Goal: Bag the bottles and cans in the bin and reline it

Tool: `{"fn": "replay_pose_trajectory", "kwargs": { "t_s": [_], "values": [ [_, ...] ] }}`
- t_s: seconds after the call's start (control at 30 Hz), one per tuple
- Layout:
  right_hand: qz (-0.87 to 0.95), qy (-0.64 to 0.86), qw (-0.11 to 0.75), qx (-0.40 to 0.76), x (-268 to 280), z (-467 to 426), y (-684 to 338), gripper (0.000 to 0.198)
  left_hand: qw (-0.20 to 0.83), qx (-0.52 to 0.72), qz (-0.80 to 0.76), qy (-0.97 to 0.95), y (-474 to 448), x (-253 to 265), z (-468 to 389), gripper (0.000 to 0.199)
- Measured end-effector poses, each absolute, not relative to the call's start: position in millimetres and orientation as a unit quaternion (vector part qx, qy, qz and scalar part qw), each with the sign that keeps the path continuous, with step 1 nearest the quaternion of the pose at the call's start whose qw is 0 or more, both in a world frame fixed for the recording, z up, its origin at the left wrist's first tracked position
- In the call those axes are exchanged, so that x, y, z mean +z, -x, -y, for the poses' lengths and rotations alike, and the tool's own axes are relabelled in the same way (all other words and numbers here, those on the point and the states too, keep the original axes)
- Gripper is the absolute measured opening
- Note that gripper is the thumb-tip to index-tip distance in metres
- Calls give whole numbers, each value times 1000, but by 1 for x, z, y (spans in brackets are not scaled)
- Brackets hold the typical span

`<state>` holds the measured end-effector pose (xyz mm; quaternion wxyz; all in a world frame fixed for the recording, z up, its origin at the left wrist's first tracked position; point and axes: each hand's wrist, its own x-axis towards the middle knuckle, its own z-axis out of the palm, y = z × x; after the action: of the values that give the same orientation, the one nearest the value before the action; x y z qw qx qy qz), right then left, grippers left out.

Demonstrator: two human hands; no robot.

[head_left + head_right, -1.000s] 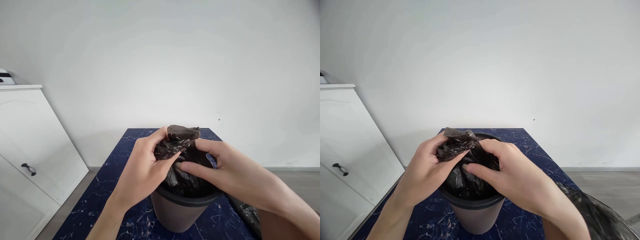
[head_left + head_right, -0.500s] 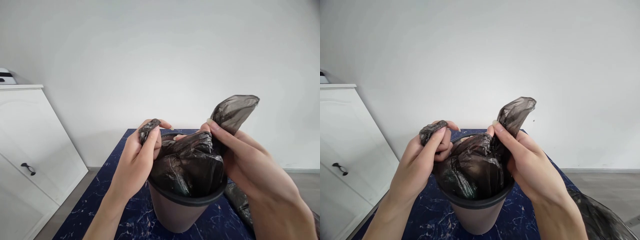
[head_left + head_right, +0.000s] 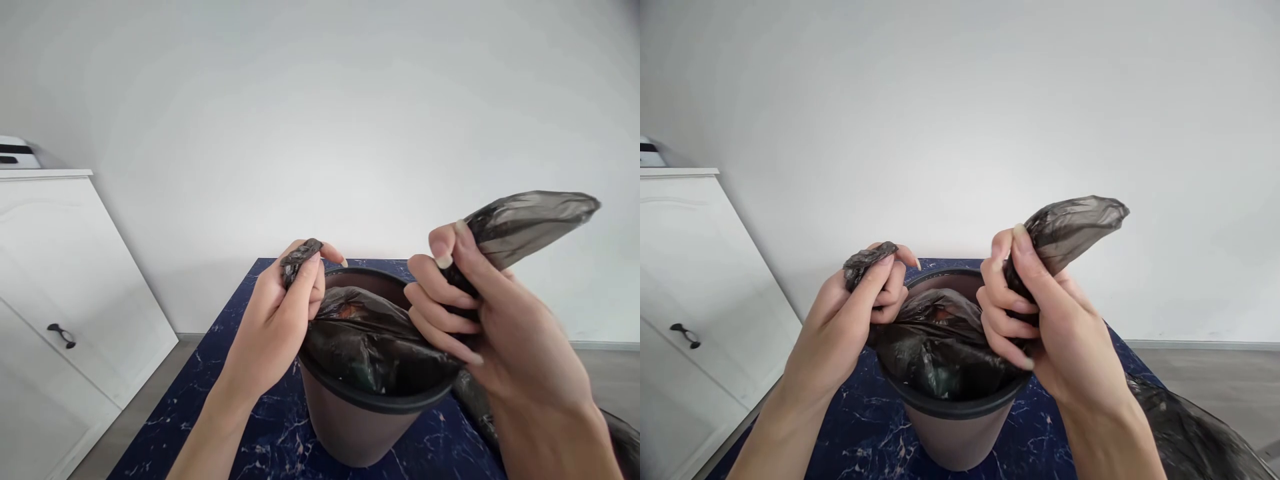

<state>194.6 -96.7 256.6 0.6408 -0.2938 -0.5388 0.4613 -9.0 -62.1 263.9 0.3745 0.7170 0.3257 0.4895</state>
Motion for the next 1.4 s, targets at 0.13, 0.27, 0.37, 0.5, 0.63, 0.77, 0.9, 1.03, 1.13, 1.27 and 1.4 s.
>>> {"fn": "replay_pose_trajectory", "kwargs": {
  "t_s": [0.13, 0.27, 0.37, 0.5, 0.63, 0.77, 0.9, 1.03, 1.13, 1.27, 1.4],
  "values": [
    [581, 379, 617, 372, 250, 98, -186, 34, 364, 492, -335, -716, 9, 263, 63, 33],
    [612, 466, 565, 298, 245, 103, -176, 41, 349, 486, -338, -726, 9, 264, 68, 34],
    [653, 461, 523, 297, 247, 109, -170, 51, 328, 481, -335, -741, 8, 268, 76, 33],
    [717, 420, 444, 335, 259, 118, -162, 21, 293, 481, -315, -764, 6, 270, 88, 32],
    [716, 433, 420, 352, 266, 123, -154, 6, 176, 472, -274, -819, 3, 269, 97, 24],
    [729, 428, 432, 314, 263, 125, -151, 7, 54, 457, -241, -854, 2, 265, 102, 19],
    [729, 420, 470, 266, 258, 124, -156, 19, 48, 454, -241, -856, 7, 264, 100, 22],
    [706, 421, 525, 223, 255, 123, -163, 23, 157, 405, -301, -849, 21, 269, 87, 73],
    [671, 456, 545, 213, 253, 122, -166, 23, 223, 318, -328, -861, 29, 271, 78, 75],
    [656, 471, 544, 227, 250, 119, -168, 30, 239, 274, -318, -876, 25, 266, 76, 30],
    [661, 463, 549, 217, 248, 117, -168, 32, 238, 294, -303, -875, 16, 261, 76, 13]
  ]
}}
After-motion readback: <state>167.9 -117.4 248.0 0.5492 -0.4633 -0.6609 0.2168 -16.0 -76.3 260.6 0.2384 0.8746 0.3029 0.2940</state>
